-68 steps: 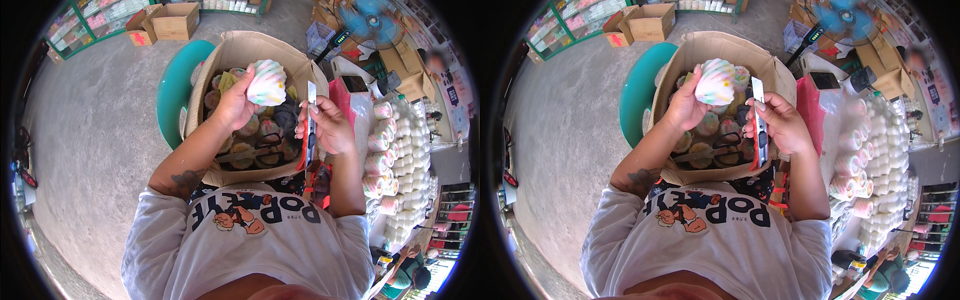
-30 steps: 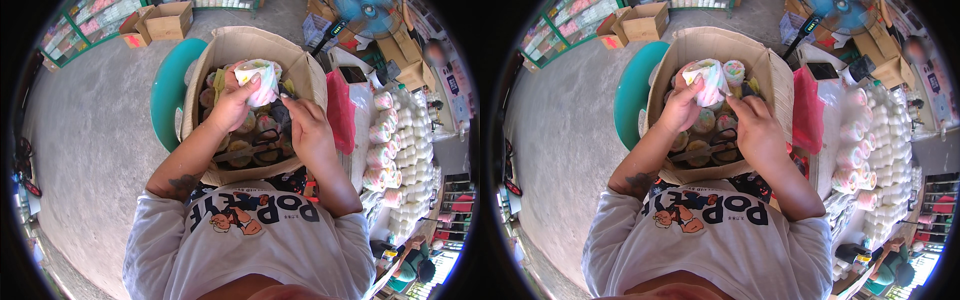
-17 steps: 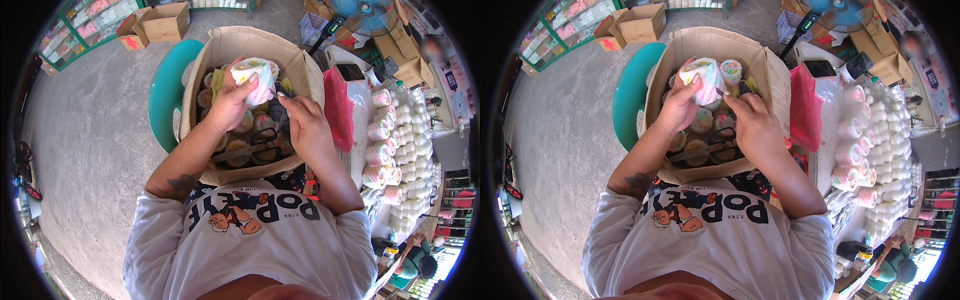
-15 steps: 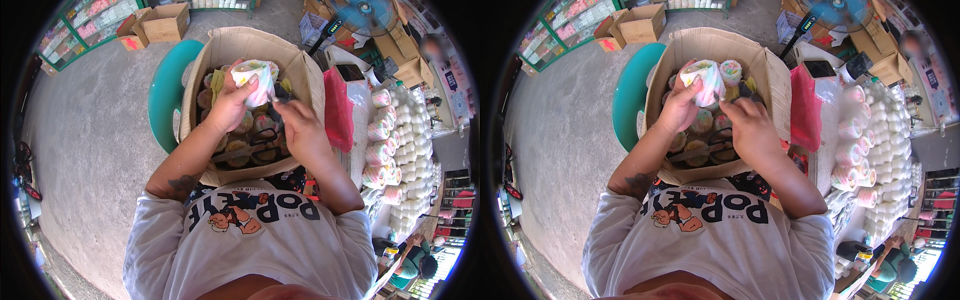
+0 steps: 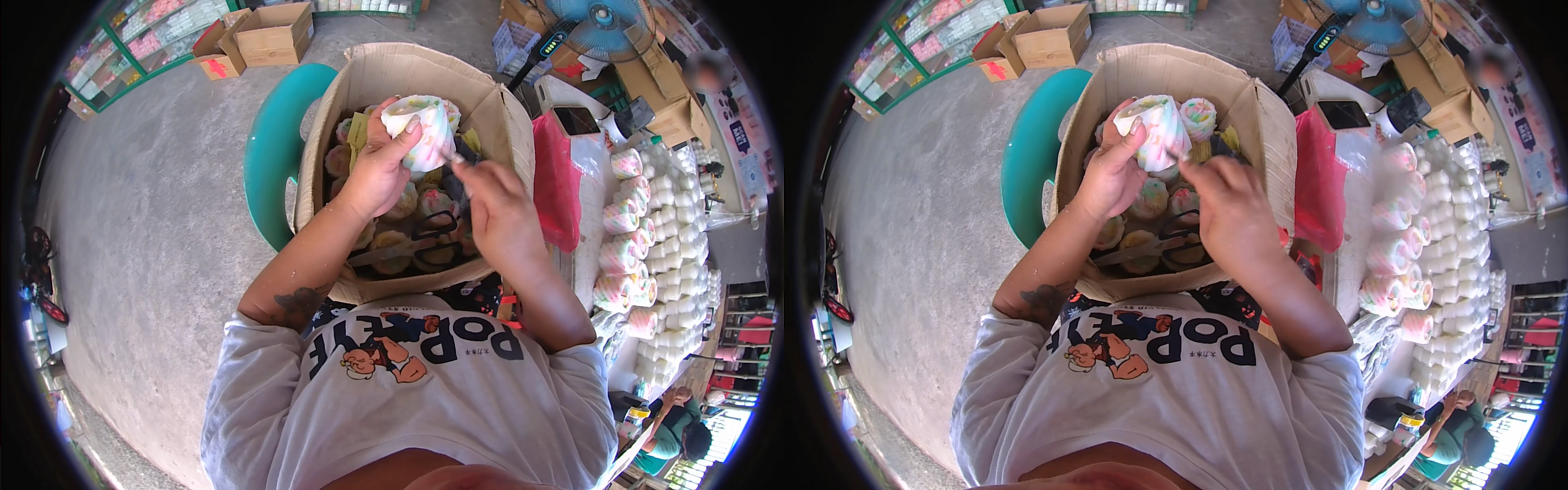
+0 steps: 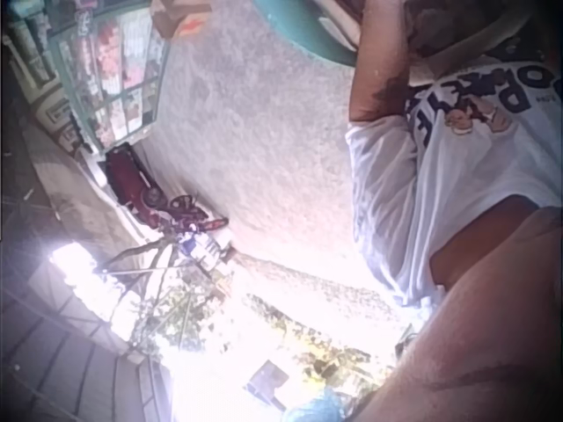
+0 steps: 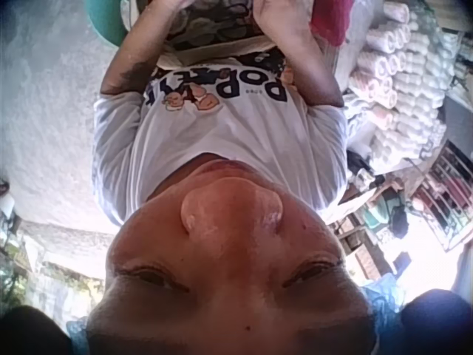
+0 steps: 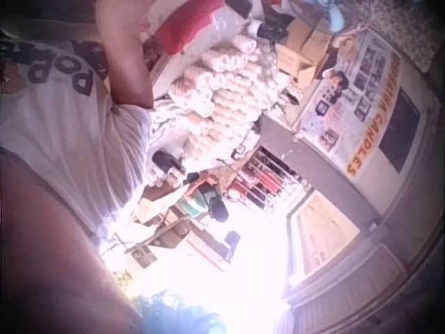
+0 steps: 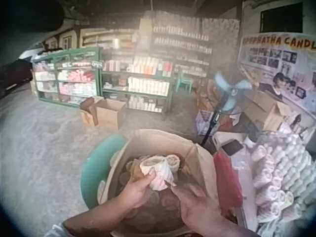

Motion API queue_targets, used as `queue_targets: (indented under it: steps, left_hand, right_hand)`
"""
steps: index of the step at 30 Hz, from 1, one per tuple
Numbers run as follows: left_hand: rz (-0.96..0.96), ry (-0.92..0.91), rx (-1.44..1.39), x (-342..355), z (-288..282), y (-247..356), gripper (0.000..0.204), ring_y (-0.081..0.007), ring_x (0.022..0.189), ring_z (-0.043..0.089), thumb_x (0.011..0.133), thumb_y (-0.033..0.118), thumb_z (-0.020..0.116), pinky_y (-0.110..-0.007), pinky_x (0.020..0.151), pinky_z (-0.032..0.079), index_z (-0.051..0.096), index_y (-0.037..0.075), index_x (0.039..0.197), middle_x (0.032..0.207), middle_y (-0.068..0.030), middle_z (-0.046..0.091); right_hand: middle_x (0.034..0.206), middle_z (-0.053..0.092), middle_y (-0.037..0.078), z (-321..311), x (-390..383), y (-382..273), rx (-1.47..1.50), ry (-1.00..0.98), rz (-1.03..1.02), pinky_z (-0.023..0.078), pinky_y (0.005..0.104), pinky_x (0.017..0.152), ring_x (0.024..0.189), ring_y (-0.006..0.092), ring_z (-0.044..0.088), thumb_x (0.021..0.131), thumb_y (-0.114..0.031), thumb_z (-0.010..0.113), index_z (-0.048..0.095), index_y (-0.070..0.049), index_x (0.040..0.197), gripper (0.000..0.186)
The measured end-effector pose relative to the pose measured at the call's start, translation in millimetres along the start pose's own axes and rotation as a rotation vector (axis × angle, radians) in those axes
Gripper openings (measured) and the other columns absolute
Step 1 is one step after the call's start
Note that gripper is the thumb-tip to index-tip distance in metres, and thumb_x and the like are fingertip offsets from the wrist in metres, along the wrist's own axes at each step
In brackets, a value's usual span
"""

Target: The person repeatedly picks up small cylindrical candles from a cardboard box, uses a small knife to trim the top surface, wipes the candle with a cloth, and places it on a nearby table. The process is repeated for multiple candles throughout the clip.

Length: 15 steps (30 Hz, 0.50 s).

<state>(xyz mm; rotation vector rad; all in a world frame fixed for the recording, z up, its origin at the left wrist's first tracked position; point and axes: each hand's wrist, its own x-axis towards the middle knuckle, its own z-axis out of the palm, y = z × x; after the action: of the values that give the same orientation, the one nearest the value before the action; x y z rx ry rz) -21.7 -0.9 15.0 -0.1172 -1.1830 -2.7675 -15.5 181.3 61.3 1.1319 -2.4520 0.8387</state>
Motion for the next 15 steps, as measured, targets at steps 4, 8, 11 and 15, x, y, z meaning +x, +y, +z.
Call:
queue_targets:
  steps: [4,8,11,15]
  left_hand:
    - [0.010,0.006,-0.013,1,0,-2,0.064,-0.0241,0.126,0.041,0.091,0.028,0.060,-0.044,0.103,0.036,0.023,0.012,0.141,0.136,-0.0090,0.042]
    - [-0.011,-0.003,-0.056,2,-4,3,0.061,-0.0238,0.120,0.047,0.090,0.026,0.062,-0.041,0.100,0.040,0.027,0.009,0.136,0.130,-0.0105,0.046]
    - [-0.026,-0.003,0.001,1,1,4,0.056,-0.0220,0.114,0.052,0.089,0.027,0.063,-0.039,0.096,0.043,0.033,0.006,0.131,0.125,-0.0106,0.051]
    - [-0.098,-0.065,0.069,2,-5,0,0.050,-0.0187,0.106,0.057,0.091,0.039,0.058,-0.035,0.091,0.046,0.045,0.004,0.124,0.116,-0.0094,0.057]
  right_hand:
    - [0.096,0.057,0.010,3,-4,-4,-0.072,-0.083,-0.017,0.047,0.0408,0.080,0.091,0.0314,0.055,0.078,0.003,0.057,0.061,-0.010,0.115,0.039]
    - [0.095,0.058,0.011,-13,-2,0,0.168,-0.090,0.119,0.049,0.0386,0.076,0.087,0.0295,0.059,0.083,0.002,0.058,0.062,-0.010,0.114,0.033]
    - [0.099,0.062,0.012,-21,5,8,0.232,0.007,0.104,0.049,0.0305,0.076,0.088,0.0234,0.062,0.088,0.000,0.058,0.062,-0.005,0.113,0.026]
    - [0.100,0.062,0.012,-15,8,19,0.607,-0.037,0.391,0.049,0.0299,0.076,0.088,0.0230,0.062,0.087,0.000,0.061,0.064,-0.003,0.109,0.023]
